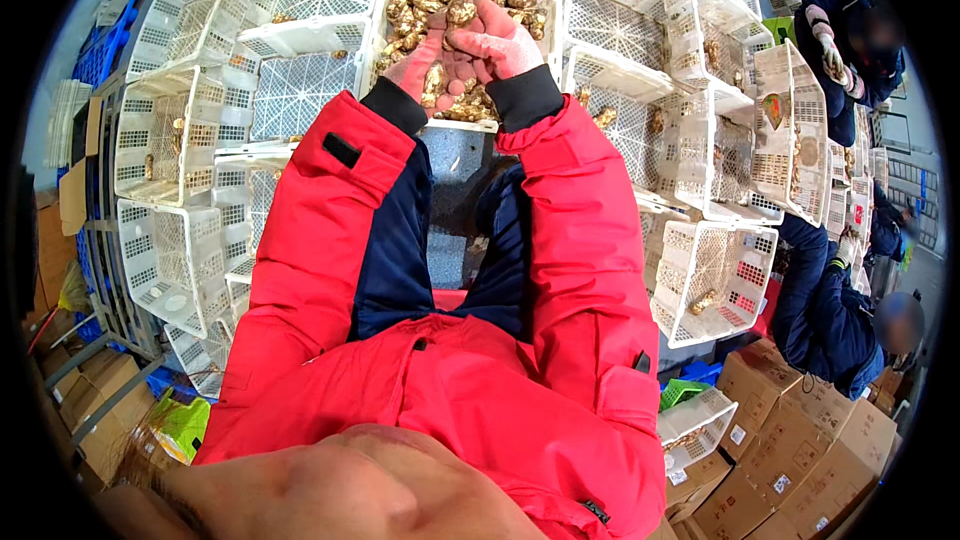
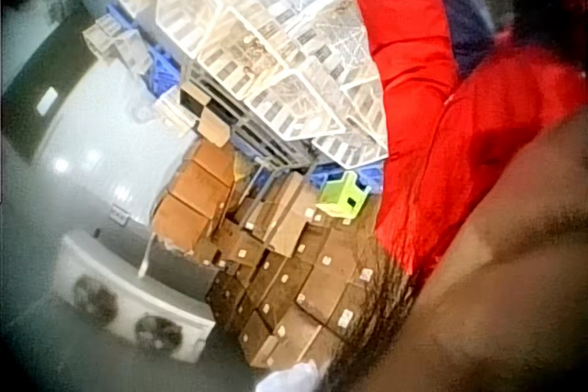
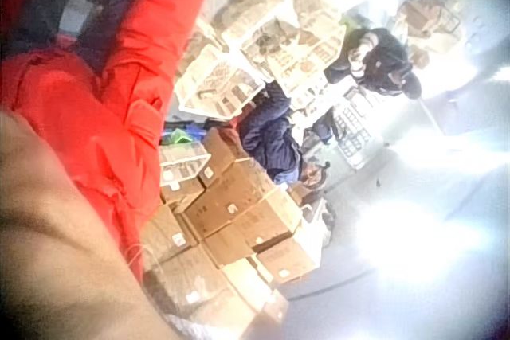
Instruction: The person picks up pieces of ginger root from a large basket by hand and sorts them into different small plastic baskets while sitting on the floor.
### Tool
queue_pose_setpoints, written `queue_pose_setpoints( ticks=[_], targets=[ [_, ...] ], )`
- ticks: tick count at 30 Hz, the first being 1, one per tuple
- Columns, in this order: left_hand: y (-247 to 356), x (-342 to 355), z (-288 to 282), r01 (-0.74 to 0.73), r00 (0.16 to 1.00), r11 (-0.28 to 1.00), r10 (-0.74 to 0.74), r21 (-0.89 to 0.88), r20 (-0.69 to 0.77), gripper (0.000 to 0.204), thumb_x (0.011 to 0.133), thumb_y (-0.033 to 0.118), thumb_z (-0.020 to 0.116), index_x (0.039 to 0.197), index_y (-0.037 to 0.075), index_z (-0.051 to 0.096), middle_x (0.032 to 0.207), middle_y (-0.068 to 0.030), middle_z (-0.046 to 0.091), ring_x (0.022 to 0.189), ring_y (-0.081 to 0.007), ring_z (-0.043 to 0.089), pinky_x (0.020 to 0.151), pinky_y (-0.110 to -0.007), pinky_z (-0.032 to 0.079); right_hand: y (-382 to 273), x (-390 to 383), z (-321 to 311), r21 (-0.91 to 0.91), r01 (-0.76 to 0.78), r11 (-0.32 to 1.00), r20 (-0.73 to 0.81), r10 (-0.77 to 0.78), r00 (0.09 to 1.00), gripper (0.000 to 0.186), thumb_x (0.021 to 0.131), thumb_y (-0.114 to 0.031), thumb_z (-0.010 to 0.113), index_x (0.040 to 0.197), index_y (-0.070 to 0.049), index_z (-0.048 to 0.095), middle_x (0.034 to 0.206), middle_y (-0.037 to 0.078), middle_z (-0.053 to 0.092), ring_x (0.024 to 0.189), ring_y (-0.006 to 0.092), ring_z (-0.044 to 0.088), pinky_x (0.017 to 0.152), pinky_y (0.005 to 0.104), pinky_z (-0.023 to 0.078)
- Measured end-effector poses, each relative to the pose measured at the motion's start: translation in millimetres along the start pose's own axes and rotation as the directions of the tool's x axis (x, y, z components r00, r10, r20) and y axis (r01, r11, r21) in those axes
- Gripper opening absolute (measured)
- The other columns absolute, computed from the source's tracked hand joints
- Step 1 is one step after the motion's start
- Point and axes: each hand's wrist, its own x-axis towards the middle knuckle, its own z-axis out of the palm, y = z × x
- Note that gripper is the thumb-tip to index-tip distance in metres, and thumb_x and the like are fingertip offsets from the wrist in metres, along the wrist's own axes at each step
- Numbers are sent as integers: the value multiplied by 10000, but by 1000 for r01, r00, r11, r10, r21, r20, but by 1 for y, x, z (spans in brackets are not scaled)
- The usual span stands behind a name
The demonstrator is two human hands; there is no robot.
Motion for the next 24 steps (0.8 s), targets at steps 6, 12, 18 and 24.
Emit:
queue_pose_setpoints(
  ticks=[6,12,18,24],
  targets=[
    [-9,-3,-2,-62,998,998,62,8,34,537,738,577,411,1021,128,491,834,-29,571,627,-61,493,412,-163,357,0,-3,-4,-103,-19,994,-155,3,988,460,739,-79,513,1174,-50,366,680,20,467,603,84,511,456,182,366],
    [-4,0,-16,6,1000,959,-7,-282,-4,303,797,381,467,934,115,517,813,-42,582,622,-105,543,415,-185,401,1,4,3,-57,-55,997,-120,48,992,497,752,-91,505,1203,-21,308,738,28,460,675,149,526,624,250,452],
    [25,-13,-84,-269,930,877,128,-399,-346,207,788,218,521,949,88,505,867,-83,572,624,-130,570,407,-229,461,15,12,-110,-54,-52,997,-409,26,912,419,785,-124,504,1162,-24,354,971,153,539,785,217,569,675,313,485],
    [-21,-62,-245,-199,836,894,-60,-403,-545,191,776,287,535,818,101,548,662,15,561,515,-83,514,361,-190,404,98,29,-206,-650,-738,180,-753,-24,657,386,681,-319,495,987,-91,549,907,130,549,891,220,520,779,324,370]
  ],
)
